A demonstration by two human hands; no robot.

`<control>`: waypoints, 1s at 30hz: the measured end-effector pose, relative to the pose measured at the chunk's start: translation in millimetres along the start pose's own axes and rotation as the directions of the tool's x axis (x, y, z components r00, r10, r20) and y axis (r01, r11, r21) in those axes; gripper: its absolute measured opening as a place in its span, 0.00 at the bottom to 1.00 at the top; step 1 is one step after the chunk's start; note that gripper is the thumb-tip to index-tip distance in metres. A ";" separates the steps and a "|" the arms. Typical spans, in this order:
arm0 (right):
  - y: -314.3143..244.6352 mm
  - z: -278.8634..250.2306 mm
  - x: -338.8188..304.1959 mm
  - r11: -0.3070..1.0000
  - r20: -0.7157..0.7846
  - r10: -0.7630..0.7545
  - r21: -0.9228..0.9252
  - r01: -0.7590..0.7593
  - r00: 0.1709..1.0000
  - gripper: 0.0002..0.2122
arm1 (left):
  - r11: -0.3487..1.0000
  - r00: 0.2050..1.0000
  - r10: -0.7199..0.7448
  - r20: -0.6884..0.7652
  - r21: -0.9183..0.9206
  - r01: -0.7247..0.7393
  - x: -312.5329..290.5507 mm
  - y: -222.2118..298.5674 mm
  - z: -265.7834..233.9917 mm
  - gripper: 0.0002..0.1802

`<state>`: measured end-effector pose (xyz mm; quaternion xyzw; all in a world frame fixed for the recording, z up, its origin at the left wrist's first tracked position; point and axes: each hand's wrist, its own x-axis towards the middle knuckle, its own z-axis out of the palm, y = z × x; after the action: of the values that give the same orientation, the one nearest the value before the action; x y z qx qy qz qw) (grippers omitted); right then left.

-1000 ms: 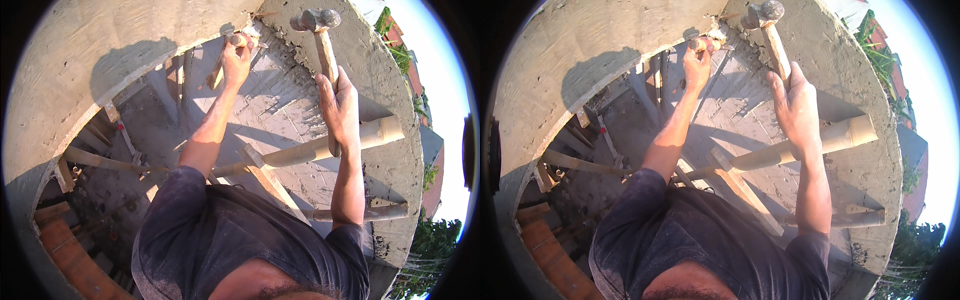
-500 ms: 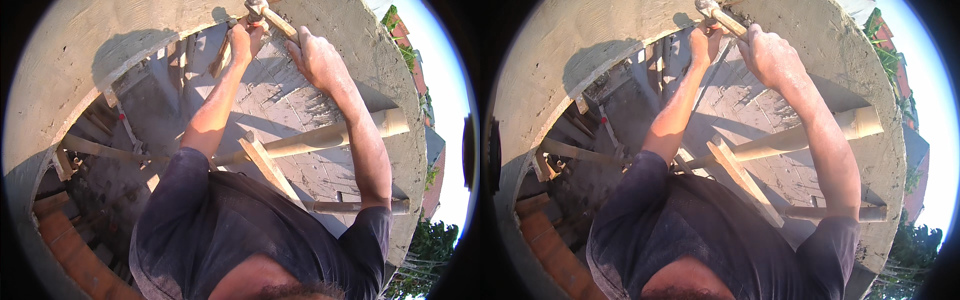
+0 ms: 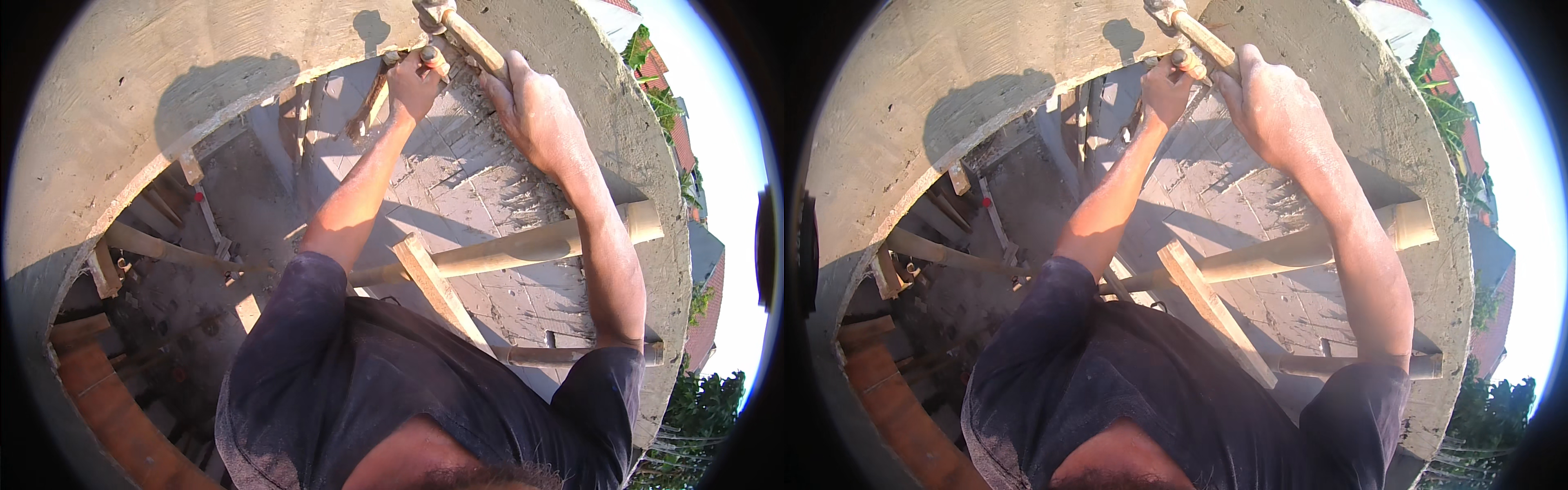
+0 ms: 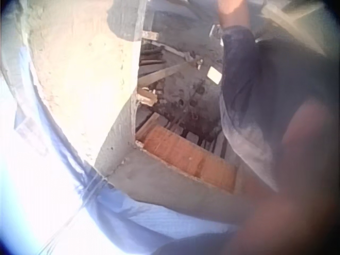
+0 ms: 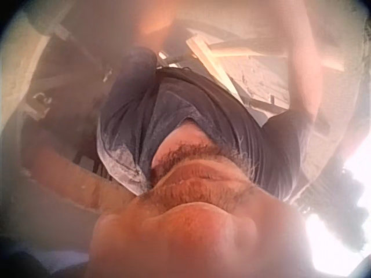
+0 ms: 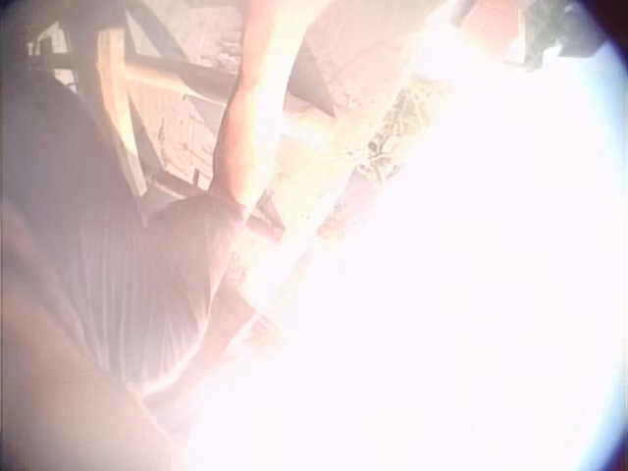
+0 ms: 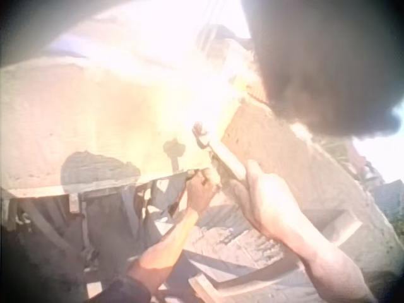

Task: The person uses a hammer and a chisel to chip away pieces of concrete from the corner of a wall at a construction site.

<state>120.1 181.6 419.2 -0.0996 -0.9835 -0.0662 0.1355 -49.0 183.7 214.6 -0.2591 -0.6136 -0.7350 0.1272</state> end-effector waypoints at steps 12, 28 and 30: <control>6.8 6.1 13.5 0.999 -0.082 0.042 0.038 -0.039 0.996 0.16 | 1.000 0.997 -0.002 0.082 0.022 0.000 18.7 -7.8 8.2 0.13; -24.7 -33.5 21.1 0.967 -0.409 0.120 0.256 -0.012 0.904 0.14 | 0.996 0.980 0.061 0.191 0.051 -0.072 39.2 -26.6 12.3 0.19; -23.9 -26.3 18.9 0.952 -0.346 0.175 0.299 -0.068 0.922 0.13 | 0.997 0.972 0.071 0.224 0.009 -0.074 42.5 -21.4 12.4 0.18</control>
<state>103.7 157.7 447.1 -0.1266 -0.9317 0.0652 0.3341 -92.5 205.9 220.9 -0.3612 -0.6204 -0.6908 0.0864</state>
